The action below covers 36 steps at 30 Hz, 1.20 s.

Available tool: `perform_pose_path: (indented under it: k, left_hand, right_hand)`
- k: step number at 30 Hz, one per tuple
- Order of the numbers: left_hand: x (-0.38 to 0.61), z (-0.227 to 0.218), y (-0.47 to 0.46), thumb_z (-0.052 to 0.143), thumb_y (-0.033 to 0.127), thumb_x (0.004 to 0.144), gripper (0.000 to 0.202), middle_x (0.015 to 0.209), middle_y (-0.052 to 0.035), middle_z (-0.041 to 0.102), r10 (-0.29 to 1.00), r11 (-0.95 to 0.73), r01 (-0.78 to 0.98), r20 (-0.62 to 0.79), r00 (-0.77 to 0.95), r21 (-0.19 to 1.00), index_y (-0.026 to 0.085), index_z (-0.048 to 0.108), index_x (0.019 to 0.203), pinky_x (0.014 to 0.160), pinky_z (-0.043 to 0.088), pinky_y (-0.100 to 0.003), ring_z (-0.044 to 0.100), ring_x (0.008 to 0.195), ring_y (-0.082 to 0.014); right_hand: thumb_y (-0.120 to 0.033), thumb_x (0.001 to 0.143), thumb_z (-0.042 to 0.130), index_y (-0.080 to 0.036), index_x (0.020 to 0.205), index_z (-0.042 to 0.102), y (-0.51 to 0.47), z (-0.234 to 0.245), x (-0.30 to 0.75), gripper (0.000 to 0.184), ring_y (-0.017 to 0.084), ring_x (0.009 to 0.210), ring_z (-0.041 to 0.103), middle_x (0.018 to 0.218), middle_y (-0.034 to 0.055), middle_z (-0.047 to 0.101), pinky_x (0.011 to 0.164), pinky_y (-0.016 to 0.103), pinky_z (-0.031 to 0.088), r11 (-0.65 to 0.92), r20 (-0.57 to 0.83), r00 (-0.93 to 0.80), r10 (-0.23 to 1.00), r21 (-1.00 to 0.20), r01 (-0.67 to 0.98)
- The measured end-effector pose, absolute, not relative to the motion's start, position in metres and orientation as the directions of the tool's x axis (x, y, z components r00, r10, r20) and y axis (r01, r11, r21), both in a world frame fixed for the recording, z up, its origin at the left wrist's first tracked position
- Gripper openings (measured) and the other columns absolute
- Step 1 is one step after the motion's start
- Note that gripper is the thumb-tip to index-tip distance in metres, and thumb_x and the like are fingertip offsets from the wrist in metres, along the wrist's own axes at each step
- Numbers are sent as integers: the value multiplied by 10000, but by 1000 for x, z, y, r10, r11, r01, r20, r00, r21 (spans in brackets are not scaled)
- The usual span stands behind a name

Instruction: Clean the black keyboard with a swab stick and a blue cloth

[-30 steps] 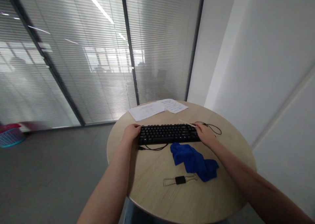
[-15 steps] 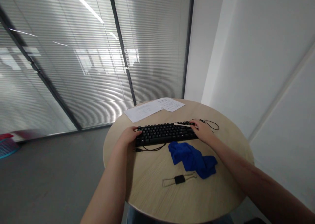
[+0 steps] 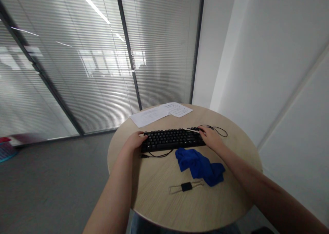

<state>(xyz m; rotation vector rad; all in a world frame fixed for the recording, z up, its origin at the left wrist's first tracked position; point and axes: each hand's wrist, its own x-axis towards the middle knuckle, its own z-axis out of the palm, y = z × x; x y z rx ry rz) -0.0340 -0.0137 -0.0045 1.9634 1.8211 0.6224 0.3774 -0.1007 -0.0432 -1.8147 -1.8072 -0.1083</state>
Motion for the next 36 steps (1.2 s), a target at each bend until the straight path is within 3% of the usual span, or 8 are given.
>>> perform_pose_path:
  k: [6,11,14,17,20,24,27,36]
  left_hand:
    - [-31,-3,-14,658,366,837,458,1087,-119,774,998,-62,845,35,52,532,171,671,1251,851,527,-298,723,1001,-256]
    - [-27,2,-19,656,412,820,554,1177,-149,744,999,-55,881,27,47,470,146,644,1306,880,513,-317,701,1075,-293]
    - [-30,6,-25,681,442,786,545,1238,-143,721,998,-61,899,16,60,434,149,685,1246,887,499,-295,679,1126,-295]
    - [-33,9,-30,642,472,816,394,1064,-105,779,992,-71,899,-60,107,431,173,767,1040,783,502,-276,723,974,-266]
    - [-33,12,-34,565,505,877,416,929,-118,787,988,-55,929,-117,104,366,152,781,923,717,487,-297,727,850,-263]
    - [-30,14,-36,471,541,929,527,966,-159,778,977,-62,956,-178,117,287,115,782,951,726,474,-302,718,855,-268]
    - [-28,16,-37,480,518,929,497,1011,-154,777,973,-86,960,-186,139,266,126,782,976,744,468,-284,712,902,-259]
    - [-24,18,-38,455,501,956,518,1033,-181,766,963,-113,967,-215,164,229,98,772,1035,789,468,-293,707,949,-271]
  right_hand:
    - [-355,994,464,-234,1081,755,-104,-37,380,327,258,992,701,1101,90,764,899,355,500,28,405,110,908,-318,948]
    - [-346,1002,452,-244,1206,724,-104,-25,382,355,249,1089,684,1212,73,738,946,352,499,95,378,12,926,-263,960]
    - [-342,1005,455,-251,1262,705,-100,-13,374,370,243,1115,677,1239,59,730,964,354,502,188,346,-96,933,-240,952]
    - [-341,1011,456,-255,1260,712,-90,0,351,368,241,1140,668,1253,57,725,1004,352,478,302,304,-226,926,-235,924]
    - [-344,1015,450,-252,1201,743,-71,13,314,359,243,1131,667,1231,56,736,983,330,471,371,246,-317,916,-216,903]
    - [-430,1017,430,-234,1095,776,-42,26,258,405,245,1007,692,1092,72,776,854,301,485,376,219,-333,917,-195,906]
    - [-468,1012,421,-221,1016,791,-24,29,222,445,243,951,694,1019,85,784,788,286,471,364,191,-333,924,-165,917]
    - [-627,987,372,-223,968,798,-4,23,190,588,227,908,681,1003,95,782,724,273,436,351,94,-343,934,-74,934]
